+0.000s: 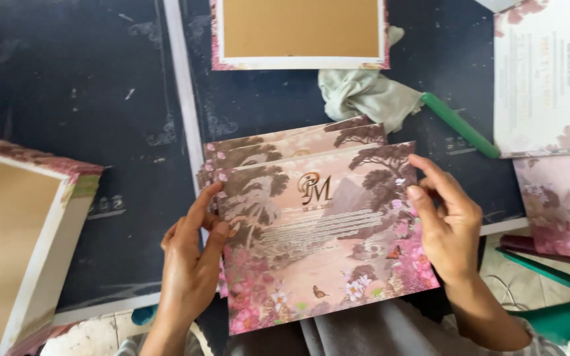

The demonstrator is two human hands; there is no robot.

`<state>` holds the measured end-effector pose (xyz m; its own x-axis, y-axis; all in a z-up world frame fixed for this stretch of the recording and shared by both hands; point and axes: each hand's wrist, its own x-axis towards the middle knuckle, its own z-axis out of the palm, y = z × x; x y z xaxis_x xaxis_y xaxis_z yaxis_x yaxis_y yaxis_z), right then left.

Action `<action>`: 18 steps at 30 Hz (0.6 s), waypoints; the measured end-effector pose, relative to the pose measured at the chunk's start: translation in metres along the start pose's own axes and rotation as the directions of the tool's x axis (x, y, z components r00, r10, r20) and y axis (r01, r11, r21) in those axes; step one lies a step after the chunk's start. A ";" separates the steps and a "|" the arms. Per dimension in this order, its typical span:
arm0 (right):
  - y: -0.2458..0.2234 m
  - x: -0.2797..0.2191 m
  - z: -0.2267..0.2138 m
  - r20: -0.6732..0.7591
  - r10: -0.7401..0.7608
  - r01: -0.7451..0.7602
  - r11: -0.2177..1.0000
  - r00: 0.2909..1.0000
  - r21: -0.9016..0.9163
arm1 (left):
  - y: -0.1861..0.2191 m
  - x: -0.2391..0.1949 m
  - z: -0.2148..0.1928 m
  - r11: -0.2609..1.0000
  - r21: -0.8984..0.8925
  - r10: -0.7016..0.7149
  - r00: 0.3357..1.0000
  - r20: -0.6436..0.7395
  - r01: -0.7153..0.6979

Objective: Applying glue to the edges of cardboard boards and assembling them with decorative paper covers.

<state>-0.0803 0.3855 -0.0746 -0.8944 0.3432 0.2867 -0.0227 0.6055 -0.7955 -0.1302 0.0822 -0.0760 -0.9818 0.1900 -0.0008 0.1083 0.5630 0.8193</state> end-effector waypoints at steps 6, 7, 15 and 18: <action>0.002 0.002 -0.001 0.039 -0.031 0.028 0.995 0.999 0.097 | 0.010 0.006 -0.001 0.982 -0.143 -0.122 0.992 0.025 0.124; 0.002 0.002 0.000 0.041 -0.051 0.047 0.995 0.998 0.092 | 0.011 0.006 -0.002 0.982 -0.124 -0.143 0.989 0.027 0.145; 0.005 -0.005 0.002 0.082 0.019 -0.028 0.994 0.996 0.105 | 0.002 -0.002 0.010 0.963 -0.096 -0.248 0.967 0.064 0.253; 0.005 -0.009 0.002 0.088 0.056 -0.062 0.996 0.995 0.063 | -0.001 -0.010 0.015 0.930 -0.237 -0.279 0.959 0.042 0.281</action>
<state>-0.0737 0.3837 -0.0821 -0.9300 0.3126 0.1935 0.0047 0.5363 -0.8440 -0.1186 0.0919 -0.0850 -0.9656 0.0586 -0.2533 -0.2120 0.3865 0.8976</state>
